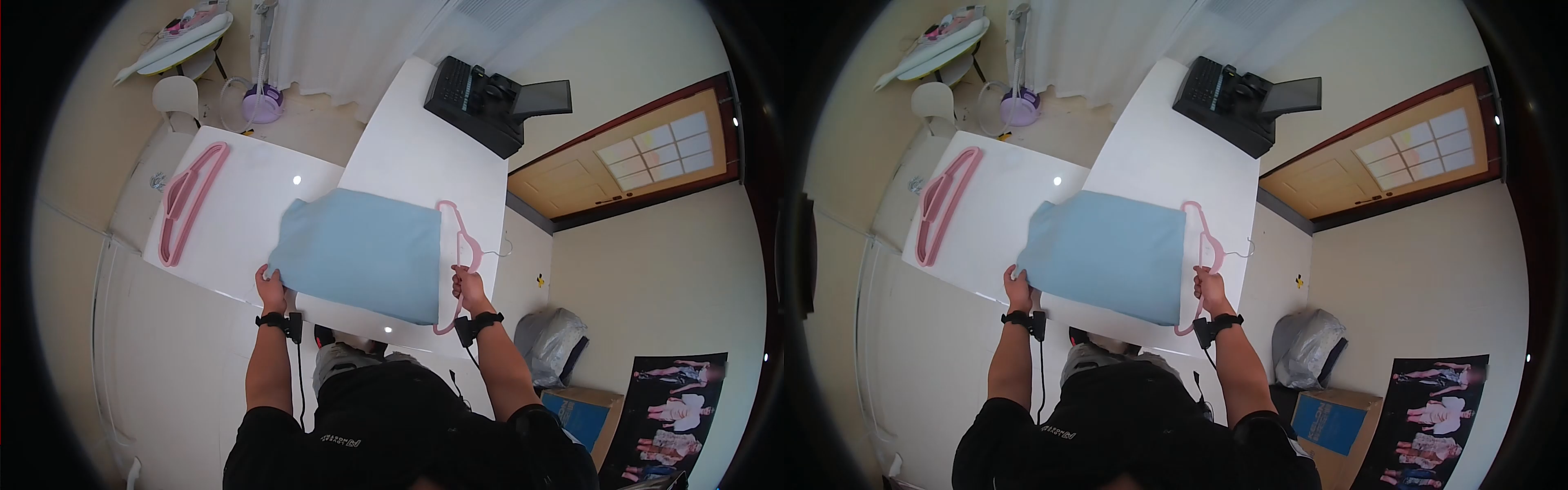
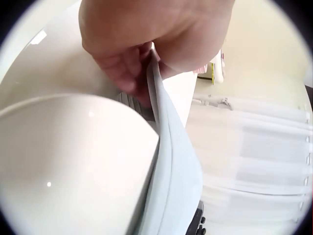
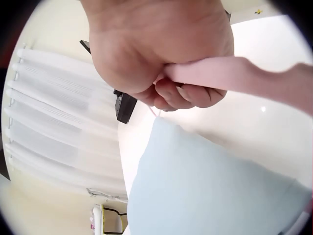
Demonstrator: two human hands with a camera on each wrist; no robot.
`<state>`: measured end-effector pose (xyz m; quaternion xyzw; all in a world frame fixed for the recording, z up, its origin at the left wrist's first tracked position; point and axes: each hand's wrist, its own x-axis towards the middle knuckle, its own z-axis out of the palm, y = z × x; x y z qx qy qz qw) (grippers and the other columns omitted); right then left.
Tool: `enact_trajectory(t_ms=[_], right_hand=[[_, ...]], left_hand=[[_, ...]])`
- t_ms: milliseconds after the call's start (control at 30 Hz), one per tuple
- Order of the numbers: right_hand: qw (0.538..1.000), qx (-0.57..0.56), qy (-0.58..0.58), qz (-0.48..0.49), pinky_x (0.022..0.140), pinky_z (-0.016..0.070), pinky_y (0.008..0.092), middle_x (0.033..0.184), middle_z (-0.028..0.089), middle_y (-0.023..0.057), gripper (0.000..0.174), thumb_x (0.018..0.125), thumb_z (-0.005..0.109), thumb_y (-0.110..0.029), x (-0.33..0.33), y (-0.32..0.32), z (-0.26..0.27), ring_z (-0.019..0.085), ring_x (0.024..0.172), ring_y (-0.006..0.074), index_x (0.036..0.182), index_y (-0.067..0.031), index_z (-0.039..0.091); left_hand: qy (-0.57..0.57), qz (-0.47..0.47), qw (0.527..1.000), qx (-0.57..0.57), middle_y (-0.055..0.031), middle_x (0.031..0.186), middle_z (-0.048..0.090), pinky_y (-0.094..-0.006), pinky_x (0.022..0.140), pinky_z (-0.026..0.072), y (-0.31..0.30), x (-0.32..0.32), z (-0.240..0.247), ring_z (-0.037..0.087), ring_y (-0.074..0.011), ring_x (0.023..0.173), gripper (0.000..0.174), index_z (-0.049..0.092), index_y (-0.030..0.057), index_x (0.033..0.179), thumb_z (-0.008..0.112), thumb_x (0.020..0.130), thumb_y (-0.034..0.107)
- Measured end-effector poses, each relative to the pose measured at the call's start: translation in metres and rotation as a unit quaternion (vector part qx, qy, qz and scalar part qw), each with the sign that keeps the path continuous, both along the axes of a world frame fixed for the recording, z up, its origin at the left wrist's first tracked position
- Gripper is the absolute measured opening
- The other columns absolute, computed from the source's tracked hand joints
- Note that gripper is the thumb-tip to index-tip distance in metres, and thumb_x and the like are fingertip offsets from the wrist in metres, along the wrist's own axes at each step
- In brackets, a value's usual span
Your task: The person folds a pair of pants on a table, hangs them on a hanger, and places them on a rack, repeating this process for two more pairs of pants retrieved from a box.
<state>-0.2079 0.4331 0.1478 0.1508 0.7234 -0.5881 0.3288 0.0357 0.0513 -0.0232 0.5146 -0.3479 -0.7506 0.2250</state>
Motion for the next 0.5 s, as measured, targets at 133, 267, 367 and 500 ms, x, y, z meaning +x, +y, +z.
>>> enact_trajectory(t_ms=[133, 267, 367, 500], right_hand=[[0.994, -0.086, -0.021, -0.065, 0.041, 0.0261, 0.0216, 0.060, 0.039, -0.0024, 0.017, 0.090, 0.048, -0.019, 0.002, -0.007, 0.023, 0.031, 0.045, 0.0072, 0.100, -0.0057, 0.051], [0.981, -0.187, -0.034, -0.043, 0.041, 0.0256, 0.0214, 0.062, 0.040, -0.0012, 0.018, 0.086, 0.045, -0.009, 0.006, -0.022, 0.075, 0.032, 0.046, 0.0075, 0.104, -0.0055, 0.048], [0.962, -0.268, -0.040, 0.010, 0.044, 0.0277, 0.0220, 0.065, 0.042, 0.0007, 0.026, 0.083, 0.045, -0.003, 0.015, -0.034, 0.122, 0.034, 0.049, 0.0087, 0.108, -0.0047, 0.044], [0.938, -0.317, 0.018, 0.140, 0.048, 0.0327, 0.0236, 0.070, 0.045, 0.0020, 0.030, 0.083, 0.046, -0.002, 0.049, -0.053, 0.194, 0.040, 0.053, 0.0105, 0.113, -0.0047, 0.044]], left_hand=[[-0.020, 0.078, 0.995, -0.061, -0.0051, 0.087, 0.049, -0.0299, 0.060, 0.0491, 0.000, 0.017, -0.032, 0.052, -0.0151, 0.074, 0.030, 0.046, 0.0102, 0.113, 0.057, 0.085, 0.009], [-0.027, 0.071, 0.997, -0.021, -0.0078, 0.090, 0.053, -0.0292, 0.060, 0.0511, 0.013, 0.026, -0.029, 0.055, -0.0172, 0.073, 0.036, 0.040, 0.0113, 0.118, 0.056, 0.086, 0.012], [-0.017, 0.071, 0.997, 0.011, -0.0127, 0.101, 0.056, -0.0297, 0.062, 0.0504, 0.027, 0.050, -0.013, 0.059, -0.0208, 0.075, 0.044, 0.032, 0.0118, 0.125, 0.054, 0.087, 0.017], [-0.087, 0.038, 0.995, 0.013, -0.0126, 0.108, 0.054, -0.0300, 0.063, 0.0481, 0.066, 0.108, -0.002, 0.061, -0.0227, 0.076, 0.044, 0.034, 0.0125, 0.125, 0.053, 0.087, 0.021]])
